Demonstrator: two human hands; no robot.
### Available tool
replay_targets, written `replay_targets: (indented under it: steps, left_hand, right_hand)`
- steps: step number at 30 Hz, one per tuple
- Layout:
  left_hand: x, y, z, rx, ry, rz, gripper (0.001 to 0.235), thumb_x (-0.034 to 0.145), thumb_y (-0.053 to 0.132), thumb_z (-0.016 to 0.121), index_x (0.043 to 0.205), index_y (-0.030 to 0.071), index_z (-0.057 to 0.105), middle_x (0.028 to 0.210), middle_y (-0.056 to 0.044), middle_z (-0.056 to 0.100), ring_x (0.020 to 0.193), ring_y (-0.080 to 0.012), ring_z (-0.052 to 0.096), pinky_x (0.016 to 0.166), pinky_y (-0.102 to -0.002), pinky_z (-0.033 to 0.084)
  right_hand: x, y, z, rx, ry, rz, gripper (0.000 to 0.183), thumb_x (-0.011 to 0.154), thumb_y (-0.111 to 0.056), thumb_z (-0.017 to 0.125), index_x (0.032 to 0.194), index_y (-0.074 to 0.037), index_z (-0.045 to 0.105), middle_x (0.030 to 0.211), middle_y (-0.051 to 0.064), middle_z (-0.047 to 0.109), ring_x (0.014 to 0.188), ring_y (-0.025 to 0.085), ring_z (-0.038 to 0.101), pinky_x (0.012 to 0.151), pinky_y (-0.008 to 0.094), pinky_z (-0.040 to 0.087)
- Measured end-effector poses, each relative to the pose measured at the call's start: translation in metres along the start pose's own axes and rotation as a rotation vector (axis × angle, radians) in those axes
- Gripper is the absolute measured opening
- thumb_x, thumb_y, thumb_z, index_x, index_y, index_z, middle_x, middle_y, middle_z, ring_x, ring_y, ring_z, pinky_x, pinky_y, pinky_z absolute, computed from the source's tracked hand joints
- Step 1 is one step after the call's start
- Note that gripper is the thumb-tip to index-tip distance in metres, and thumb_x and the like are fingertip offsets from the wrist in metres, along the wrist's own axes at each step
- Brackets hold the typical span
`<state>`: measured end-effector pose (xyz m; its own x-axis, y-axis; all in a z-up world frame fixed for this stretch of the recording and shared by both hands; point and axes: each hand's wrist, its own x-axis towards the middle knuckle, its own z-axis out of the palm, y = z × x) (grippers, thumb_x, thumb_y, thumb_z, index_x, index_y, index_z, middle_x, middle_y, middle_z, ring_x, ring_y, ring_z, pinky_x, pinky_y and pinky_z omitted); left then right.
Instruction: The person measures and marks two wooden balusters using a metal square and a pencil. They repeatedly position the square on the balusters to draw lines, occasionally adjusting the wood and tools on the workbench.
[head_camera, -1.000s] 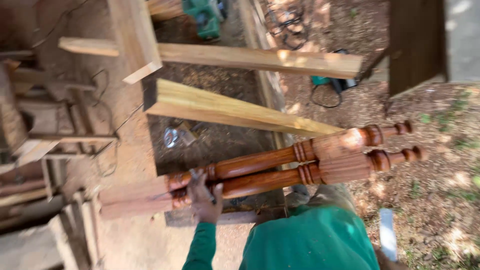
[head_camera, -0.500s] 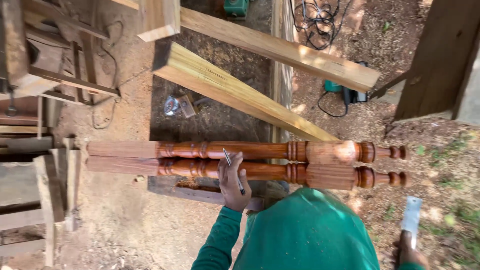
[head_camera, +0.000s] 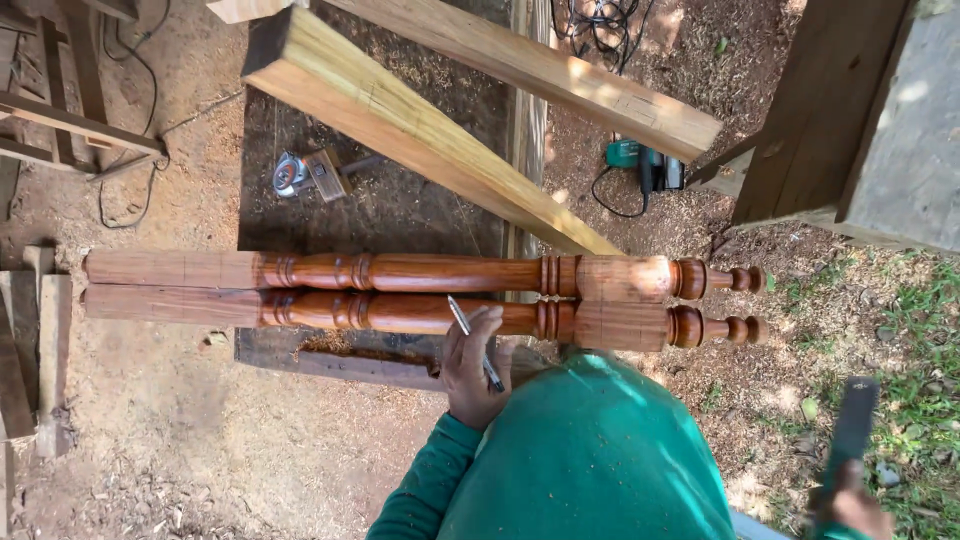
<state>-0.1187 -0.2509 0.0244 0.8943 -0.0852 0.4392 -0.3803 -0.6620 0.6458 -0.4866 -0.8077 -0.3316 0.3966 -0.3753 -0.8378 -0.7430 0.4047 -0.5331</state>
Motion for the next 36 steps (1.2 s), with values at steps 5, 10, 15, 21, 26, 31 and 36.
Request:
replay_targets:
  steps: [5, 10, 15, 21, 26, 31, 36]
  left_hand:
    - [0.008, 0.022, -0.012, -0.115, -0.101, 0.091, 0.033, 0.100, 0.028, 0.062, 0.118, 0.000, 0.061, 0.125, -0.016, 0.069, 0.111, -0.0319, 0.070, 0.097, -0.044, 0.059]
    - [0.002, 0.041, -0.018, -0.192, -0.204, 0.190, 0.035, 0.096, 0.025, 0.065, 0.120, 0.001, 0.059, 0.126, -0.021, 0.069, 0.096, -0.0289, 0.073, 0.086, -0.043, 0.062]
    - [0.007, 0.082, -0.048, -0.242, -0.248, 0.170, 0.056, 0.099, 0.049, 0.061, 0.129, 0.002, 0.058, 0.131, -0.018, 0.066, 0.113, -0.0354, 0.068, 0.098, -0.047, 0.055]
    - [-0.007, 0.102, -0.046, 0.047, -0.205, 0.278, 0.074, 0.091, 0.054, 0.069, 0.139, 0.000, 0.055, 0.134, -0.023, 0.066, 0.126, -0.0453, 0.061, 0.116, -0.065, 0.037]
    - [0.004, 0.130, -0.036, 0.113, -0.093, 0.011, 0.085, 0.078, 0.064, 0.070, 0.132, -0.001, 0.061, 0.121, -0.020, 0.072, 0.112, -0.0407, 0.064, 0.119, -0.071, 0.023]
    - [-0.003, 0.157, 0.005, -0.051, 0.063, -0.114, 0.043, 0.073, 0.029, 0.079, 0.103, 0.004, 0.063, 0.093, -0.012, 0.067, 0.080, -0.0315, 0.063, 0.074, -0.042, 0.056]
    - [-0.031, 0.158, 0.036, 0.112, 0.238, -0.190, 0.025, 0.080, 0.025, 0.077, 0.077, 0.015, 0.054, 0.064, 0.002, 0.048, 0.056, -0.0182, 0.044, 0.060, -0.037, 0.046]
  right_hand:
    - [-0.011, -0.092, -0.037, 0.105, -0.035, -0.340, 0.060, 0.121, -0.073, 0.059, 0.128, -0.014, 0.058, 0.081, 0.008, 0.059, 0.054, 0.030, 0.053, 0.043, 0.047, 0.044]
    - [-0.106, -0.175, 0.041, 0.860, -0.908, -0.381, 0.028, 0.111, -0.028, 0.072, 0.127, -0.005, 0.074, 0.118, 0.010, 0.078, 0.096, 0.030, 0.073, 0.063, 0.052, 0.062]
    - [-0.283, -0.338, 0.237, 0.060, -0.690, -0.997, 0.043, 0.111, -0.056, 0.065, 0.119, -0.014, 0.065, 0.098, 0.003, 0.078, 0.073, 0.016, 0.080, 0.066, 0.031, 0.071]
    - [-0.383, -0.365, 0.392, 0.385, -0.912, -0.691, 0.054, 0.102, -0.044, 0.067, 0.127, 0.003, 0.063, 0.093, 0.010, 0.063, 0.085, 0.022, 0.056, 0.080, 0.037, 0.047]
    - [-0.381, -0.384, 0.435, 0.239, -1.432, -0.720, 0.041, 0.114, -0.030, 0.034, 0.137, 0.001, 0.048, 0.112, 0.011, 0.060, 0.105, 0.025, 0.059, 0.098, 0.042, 0.053]
    - [-0.360, -0.440, 0.403, -0.149, -1.479, -0.620, 0.037, 0.104, -0.016, 0.051, 0.134, 0.005, 0.054, 0.126, 0.017, 0.062, 0.112, 0.026, 0.060, 0.099, 0.037, 0.048]
    - [-0.237, -0.521, 0.393, -0.641, -0.980, -1.543, 0.049, 0.083, -0.010, 0.074, 0.129, 0.001, 0.060, 0.133, 0.021, 0.059, 0.125, 0.037, 0.056, 0.111, 0.052, 0.049]
